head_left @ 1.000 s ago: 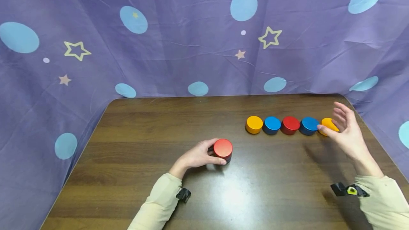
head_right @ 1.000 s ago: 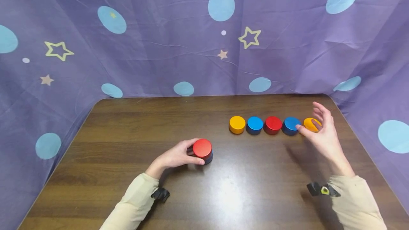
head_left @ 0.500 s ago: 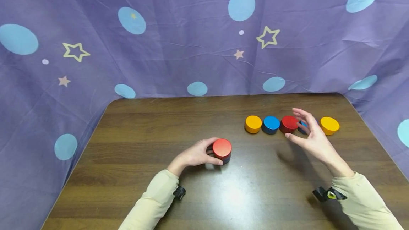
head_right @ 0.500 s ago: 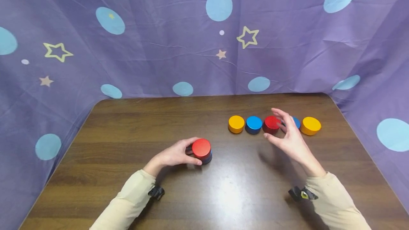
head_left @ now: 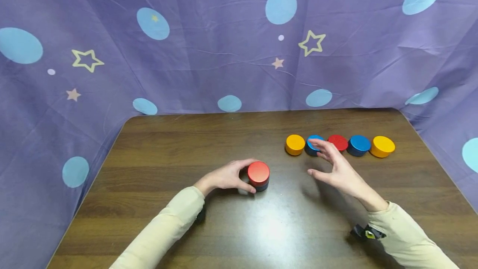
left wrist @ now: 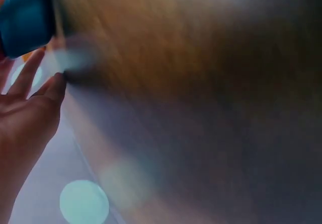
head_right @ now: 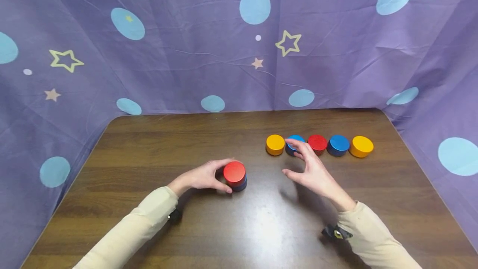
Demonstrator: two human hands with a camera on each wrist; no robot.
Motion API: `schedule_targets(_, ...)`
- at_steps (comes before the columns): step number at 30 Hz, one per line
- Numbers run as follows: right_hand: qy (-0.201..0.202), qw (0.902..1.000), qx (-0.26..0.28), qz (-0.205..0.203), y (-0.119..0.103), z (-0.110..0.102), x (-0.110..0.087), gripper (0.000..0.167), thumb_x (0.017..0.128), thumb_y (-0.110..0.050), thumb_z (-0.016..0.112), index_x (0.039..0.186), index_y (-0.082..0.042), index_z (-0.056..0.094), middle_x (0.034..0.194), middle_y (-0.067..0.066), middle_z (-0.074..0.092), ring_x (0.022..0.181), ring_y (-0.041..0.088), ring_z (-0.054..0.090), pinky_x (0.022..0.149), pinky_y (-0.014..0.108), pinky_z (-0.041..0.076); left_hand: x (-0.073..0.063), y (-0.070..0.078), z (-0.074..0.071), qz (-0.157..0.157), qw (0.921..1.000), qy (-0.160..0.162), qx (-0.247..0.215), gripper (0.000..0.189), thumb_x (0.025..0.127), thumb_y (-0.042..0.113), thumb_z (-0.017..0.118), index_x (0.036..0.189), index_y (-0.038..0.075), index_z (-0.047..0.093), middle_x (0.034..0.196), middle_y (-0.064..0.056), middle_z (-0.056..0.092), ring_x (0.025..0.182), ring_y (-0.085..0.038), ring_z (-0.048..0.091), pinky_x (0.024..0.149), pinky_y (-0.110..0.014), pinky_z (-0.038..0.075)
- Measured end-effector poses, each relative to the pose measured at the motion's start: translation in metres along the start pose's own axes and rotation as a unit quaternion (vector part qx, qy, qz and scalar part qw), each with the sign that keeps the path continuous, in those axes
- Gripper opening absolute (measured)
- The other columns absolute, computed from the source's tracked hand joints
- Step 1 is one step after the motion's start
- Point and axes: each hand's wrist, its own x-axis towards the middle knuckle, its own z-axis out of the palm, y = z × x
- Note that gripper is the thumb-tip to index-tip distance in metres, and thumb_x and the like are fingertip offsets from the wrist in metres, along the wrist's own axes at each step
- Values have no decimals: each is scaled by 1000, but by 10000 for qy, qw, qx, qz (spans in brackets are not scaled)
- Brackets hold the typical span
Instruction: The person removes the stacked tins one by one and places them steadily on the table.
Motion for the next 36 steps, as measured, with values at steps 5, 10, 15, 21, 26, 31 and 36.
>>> schedule_targets(5, -264, 9996, -85, -49, -2, 19, 3, 72, 75, 7, 77, 138, 3, 42, 137, 21, 43, 124, 24, 45, 102, 22, 36, 3, -2, -1, -110, 9995, -171, 252, 78, 71, 23, 87, 138, 7, 51, 150, -22, 32, 139, -30, 30, 112, -43, 24)
schedule_targets(10, -450, 9986, -74, -254, -6, 36, 7, 71, 74, 8, 78, 136, 3, 43, 135, 18, 47, 123, 28, 48, 102, 33, 40, 4, -5, 0, -237, 9988, -259, 332, 79, 71, 23, 87, 139, 7, 50, 152, -22, 29, 139, -31, 28, 112, -44, 23)
schedule_targets(15, -599, 9976, 107, -330, -9, 52, 11, 68, 75, 6, 78, 135, 0, 46, 135, 10, 50, 121, 28, 50, 101, 38, 40, 5, -8, 0, -232, 9991, -257, 263, 76, 73, 23, 86, 138, 7, 51, 151, -21, 30, 140, -29, 28, 112, -42, 23)
schedule_targets(21, -848, 9949, 532, -118, -14, 70, 16, 64, 78, 3, 77, 135, -1, 47, 134, 10, 52, 122, 36, 49, 103, 40, 39, 6, -11, 0, -185, 9993, -290, 132, 72, 74, 22, 86, 137, 7, 53, 151, -20, 31, 141, -27, 26, 113, -41, 21)
schedule_targets(26, -1003, 9920, 770, 63, -17, 84, 19, 64, 80, -2, 77, 136, -5, 47, 135, 11, 51, 123, 28, 50, 104, 40, 38, 3, -12, 1, -255, 9991, -233, 233, 72, 75, 28, 85, 138, 10, 53, 152, -19, 30, 141, -26, 26, 112, -43, 22)
schedule_targets(31, -848, 9923, 899, 104, -16, 93, 21, 65, 79, -3, 79, 135, -3, 48, 132, 9, 55, 120, 26, 54, 103, 45, 39, 2, -11, 3, -154, 9993, -114, 317, 72, 75, 29, 84, 138, 11, 53, 152, -18, 32, 142, -25, 24, 113, -43, 21)
schedule_targets(36, -663, 9938, 888, 135, -14, 97, 23, 64, 78, -5, 81, 134, -1, 50, 130, 12, 57, 116, 27, 56, 101, 46, 41, 4, -12, 4, -37, 9995, -80, 315, 71, 75, 26, 85, 136, 9, 55, 150, -17, 35, 142, -24, 23, 113, -42, 20)
